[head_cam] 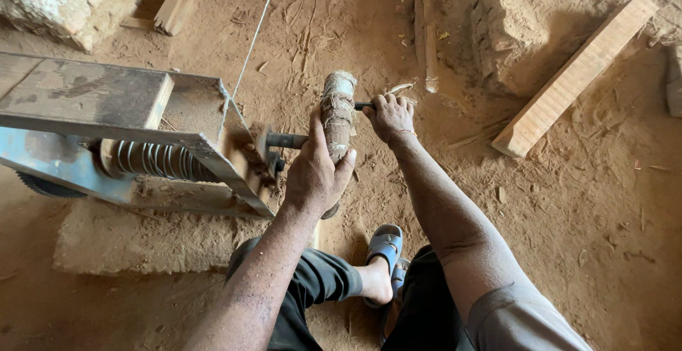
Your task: The person winds a length of rope around a rotating spindle on a manual winding machine while turning the handle by hand.
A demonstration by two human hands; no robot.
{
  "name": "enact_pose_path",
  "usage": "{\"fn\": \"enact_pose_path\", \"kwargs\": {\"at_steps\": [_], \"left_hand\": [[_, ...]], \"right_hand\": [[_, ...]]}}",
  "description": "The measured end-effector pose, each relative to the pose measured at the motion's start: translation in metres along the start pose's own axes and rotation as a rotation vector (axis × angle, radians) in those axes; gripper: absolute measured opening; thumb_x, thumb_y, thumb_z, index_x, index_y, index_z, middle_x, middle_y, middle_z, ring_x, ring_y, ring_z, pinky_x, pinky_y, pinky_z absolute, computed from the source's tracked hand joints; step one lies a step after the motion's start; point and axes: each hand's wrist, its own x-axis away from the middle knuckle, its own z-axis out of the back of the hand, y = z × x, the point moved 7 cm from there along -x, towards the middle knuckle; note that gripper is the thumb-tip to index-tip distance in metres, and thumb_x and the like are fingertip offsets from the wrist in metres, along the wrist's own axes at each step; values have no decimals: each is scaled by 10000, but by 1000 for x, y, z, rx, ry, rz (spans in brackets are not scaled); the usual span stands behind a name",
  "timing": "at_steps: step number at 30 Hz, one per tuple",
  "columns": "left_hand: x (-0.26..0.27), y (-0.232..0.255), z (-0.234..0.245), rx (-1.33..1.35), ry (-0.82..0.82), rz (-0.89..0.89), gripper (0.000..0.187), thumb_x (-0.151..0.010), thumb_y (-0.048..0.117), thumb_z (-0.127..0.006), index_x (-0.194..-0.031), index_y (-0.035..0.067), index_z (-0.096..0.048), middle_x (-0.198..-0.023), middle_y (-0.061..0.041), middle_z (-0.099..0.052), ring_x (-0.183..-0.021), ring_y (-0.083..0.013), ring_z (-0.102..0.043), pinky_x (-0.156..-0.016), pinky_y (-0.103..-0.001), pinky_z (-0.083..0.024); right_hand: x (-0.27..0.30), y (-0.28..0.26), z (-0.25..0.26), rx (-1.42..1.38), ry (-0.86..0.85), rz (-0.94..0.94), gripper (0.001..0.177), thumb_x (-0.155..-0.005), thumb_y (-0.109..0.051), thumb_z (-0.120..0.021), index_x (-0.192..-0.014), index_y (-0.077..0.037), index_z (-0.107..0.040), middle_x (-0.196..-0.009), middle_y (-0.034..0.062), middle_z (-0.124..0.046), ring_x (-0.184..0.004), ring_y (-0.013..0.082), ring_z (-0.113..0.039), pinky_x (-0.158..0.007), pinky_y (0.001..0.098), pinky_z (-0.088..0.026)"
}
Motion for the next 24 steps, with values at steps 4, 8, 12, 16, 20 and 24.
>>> {"fn": "enact_pose_path", "kwargs": {"at_steps": [4, 8, 12, 16, 20, 24], "left_hand": [[-11, 1, -1, -6, -81, 62, 961, -958, 359, -644, -1598, 3, -21, -1190, -345, -649, -974, -448, -729, -807, -490, -636], [-34, -7, -9, -24, -180, 191, 961, -941, 379, -623, -1593, -7, -32, -1048, -290, -716, -879, -394, -765, -766, -457, -657], [-47, -13, -14, -64, -178, 165, 1017, -929, 400, -657, -1578, -57, -22, -1035, -309, -712, -897, -398, -757, -809, -458, -638], [-61, -16, -17, -128, -202, 204, 1009, -922, 405, -666, -1581, -56, -58, -1108, -319, -694, -946, -388, -745, -820, -442, -636], [-75, -20, -21, -126, -312, 356, 1011, -911, 406, -628, -1612, -38, -50, -1174, -289, -700, -999, -362, -751, -855, -419, -640], [-95, -20, -22, -178, -285, 363, 997, -876, 430, -676, -1570, -37, -132, -1281, -290, -633, -1104, -376, -694, -941, -445, -584]], "right_hand": [[4, -2, -3, -8, -55, -21, 386, -951, -512, -650, -1189, -209, -651, -1218, 89, -636, -1200, 349, -533, -1035, 535, -363], [19, -7, -11, -4, -145, -48, 474, -932, -509, -658, -1281, -195, -595, -1280, 115, -589, -1251, 353, -487, -1065, 532, -350], [31, -10, -13, 13, -173, -58, 545, -952, -536, -648, -1353, -181, -545, -1339, 126, -552, -1307, 350, -454, -1091, 540, -333], [41, -13, -13, 14, -190, -61, 607, -942, -525, -659, -1413, -177, -500, -1395, 123, -520, -1356, 353, -417, -1105, 569, -312], [55, -16, -16, -28, -221, -60, 670, -909, -495, -694, -1448, -172, -461, -1444, 127, -486, -1394, 366, -382, -1121, 562, -316], [71, -12, -24, -53, -203, -50, 692, -888, -486, -713, -1457, -186, -458, -1468, 110, -483, -1427, 358, -365, -1125, 565, -318]]}}
